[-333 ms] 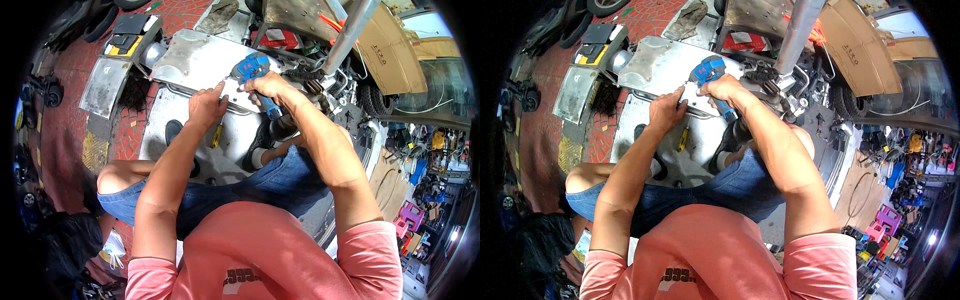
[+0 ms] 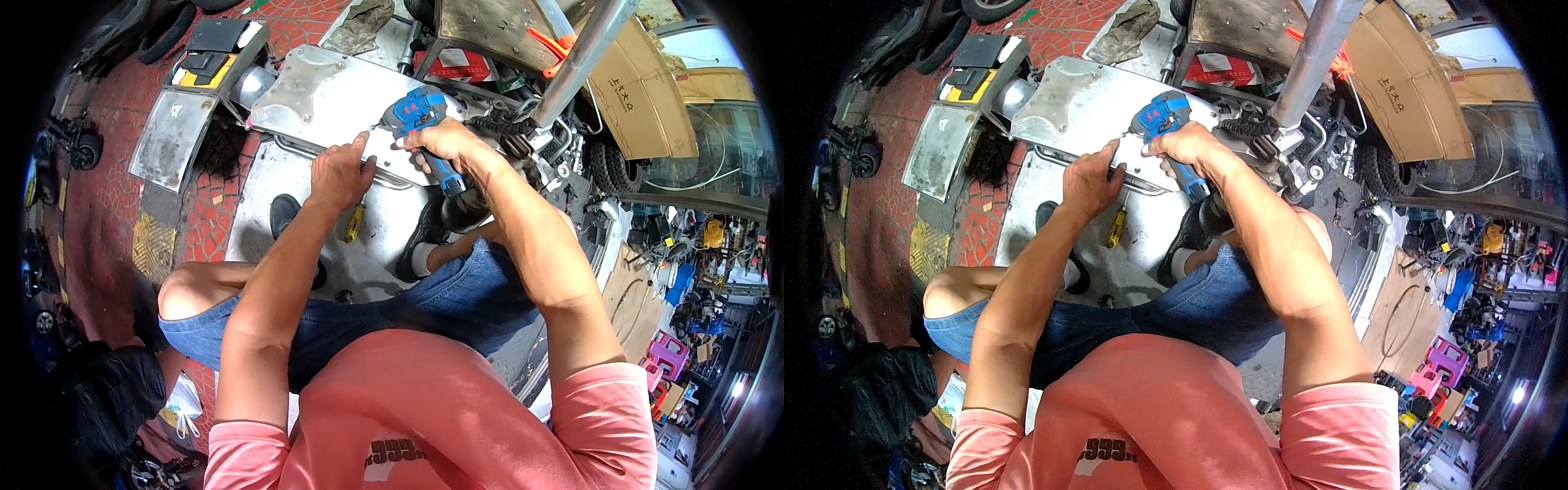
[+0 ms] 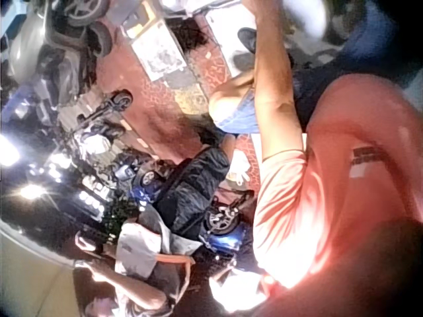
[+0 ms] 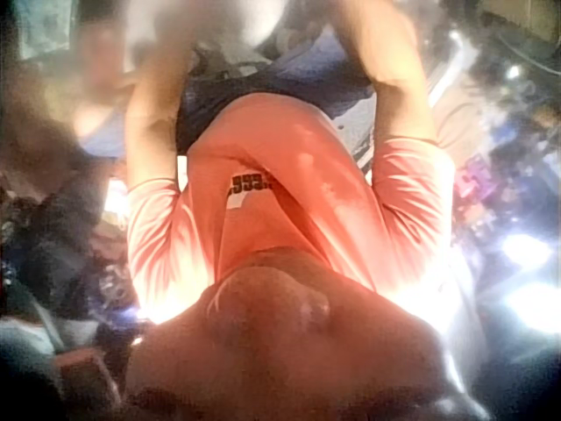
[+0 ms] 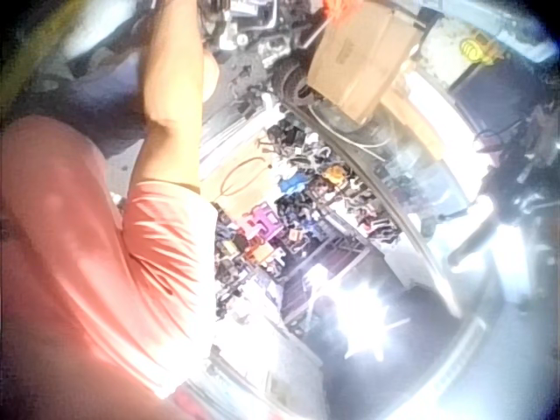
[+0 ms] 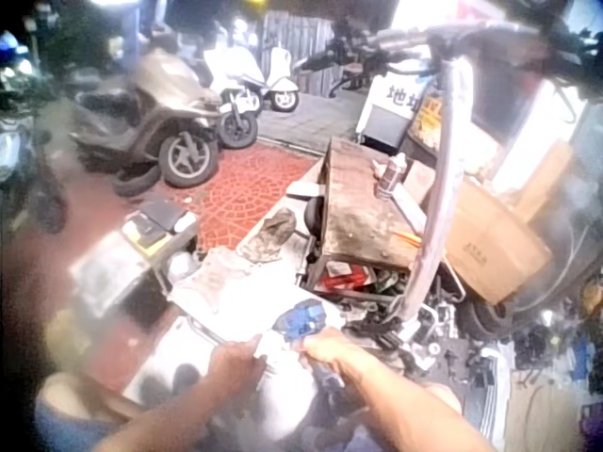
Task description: The person selects a screw from a container of hardware and then uses a power drill to fasten a metal panel onto the body of a scooter. The person is sitting on the floor in a cluttered workshop environment.
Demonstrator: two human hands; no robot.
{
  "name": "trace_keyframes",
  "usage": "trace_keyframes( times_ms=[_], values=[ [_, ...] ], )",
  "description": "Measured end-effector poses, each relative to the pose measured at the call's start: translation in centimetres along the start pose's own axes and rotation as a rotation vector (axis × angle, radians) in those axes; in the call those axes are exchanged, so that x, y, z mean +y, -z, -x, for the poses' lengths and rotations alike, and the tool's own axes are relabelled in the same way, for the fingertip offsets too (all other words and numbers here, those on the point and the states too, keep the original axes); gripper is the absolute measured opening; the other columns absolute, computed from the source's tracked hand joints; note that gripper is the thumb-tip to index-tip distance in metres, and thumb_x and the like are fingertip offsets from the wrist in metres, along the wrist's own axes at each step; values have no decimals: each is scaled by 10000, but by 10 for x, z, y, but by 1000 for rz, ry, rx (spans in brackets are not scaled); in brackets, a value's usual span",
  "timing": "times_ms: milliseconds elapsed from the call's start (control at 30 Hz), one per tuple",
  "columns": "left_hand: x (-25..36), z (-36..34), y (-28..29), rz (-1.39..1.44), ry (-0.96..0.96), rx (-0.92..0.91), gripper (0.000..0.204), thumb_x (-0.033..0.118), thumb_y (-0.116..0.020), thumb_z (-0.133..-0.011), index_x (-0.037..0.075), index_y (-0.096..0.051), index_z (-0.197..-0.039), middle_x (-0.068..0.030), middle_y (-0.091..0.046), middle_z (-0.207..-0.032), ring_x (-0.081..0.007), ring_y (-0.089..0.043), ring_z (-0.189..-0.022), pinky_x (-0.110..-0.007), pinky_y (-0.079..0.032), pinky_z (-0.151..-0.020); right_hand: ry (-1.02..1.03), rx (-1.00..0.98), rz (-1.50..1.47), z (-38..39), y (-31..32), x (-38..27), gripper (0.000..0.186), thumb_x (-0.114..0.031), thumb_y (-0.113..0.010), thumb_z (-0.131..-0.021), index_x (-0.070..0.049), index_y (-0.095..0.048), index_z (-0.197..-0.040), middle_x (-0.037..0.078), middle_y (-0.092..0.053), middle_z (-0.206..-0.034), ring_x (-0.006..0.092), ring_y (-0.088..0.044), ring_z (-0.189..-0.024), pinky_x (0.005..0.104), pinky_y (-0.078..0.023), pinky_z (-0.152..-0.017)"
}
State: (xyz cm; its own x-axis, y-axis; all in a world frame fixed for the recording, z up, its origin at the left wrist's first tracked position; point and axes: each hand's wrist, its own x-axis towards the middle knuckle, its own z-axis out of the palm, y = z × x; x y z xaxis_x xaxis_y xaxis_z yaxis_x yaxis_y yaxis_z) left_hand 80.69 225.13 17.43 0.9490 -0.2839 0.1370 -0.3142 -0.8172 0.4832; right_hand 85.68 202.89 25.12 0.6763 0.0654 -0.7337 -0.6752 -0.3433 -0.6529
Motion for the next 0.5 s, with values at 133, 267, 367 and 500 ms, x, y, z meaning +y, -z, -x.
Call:
trace_keyframes(
  times_ms=[133, 267, 367, 500],
  values=[
    [0, -2, 2, 8, -18, 11, 497, 316, -723, -877, 105, -654, -1321, -180, -714, -817, -354, -710, -798, -490, -569, -740, -10, -1, -16, -1, 0, 1, 253, -145, -886, -770, -7, -720, -902, 98, -680, -744, 195, -634, -563, 337, -524, -495],
    [2, -4, 3, 21, -34, 11, 500, 300, -734, -858, 111, -660, -1315, -183, -717, -800, -364, -715, -769, -490, -575, -724, -7, -37, -49, -5, 2, 5, 256, -140, -883, -778, -1, -717, -914, 98, -679, -754, 192, -636, -575, 334, -523, -495],
    [2, -6, 5, 6, 7, -8, 482, 283, -739, -849, 111, -667, -1293, -184, -726, -801, -368, -722, -767, -488, -577, -726, -34, -16, -59, 2, -3, -1, 253, -138, -879, -788, -2, -714, -923, 102, -680, -761, 190, -635, -573, 330, -521, -492],
    [7, -10, 7, 78, 19, 17, 369, 247, -732, -853, 93, -682, -1185, -175, -720, -792, -359, -718, -755, -479, -570, -709, -58, 17, -82, -2, -5, -1, 253, -136, -869, -805, -10, -696, -940, 102, -674, -763, 194, -632, -568, 333, -520, -482]
  ],
)
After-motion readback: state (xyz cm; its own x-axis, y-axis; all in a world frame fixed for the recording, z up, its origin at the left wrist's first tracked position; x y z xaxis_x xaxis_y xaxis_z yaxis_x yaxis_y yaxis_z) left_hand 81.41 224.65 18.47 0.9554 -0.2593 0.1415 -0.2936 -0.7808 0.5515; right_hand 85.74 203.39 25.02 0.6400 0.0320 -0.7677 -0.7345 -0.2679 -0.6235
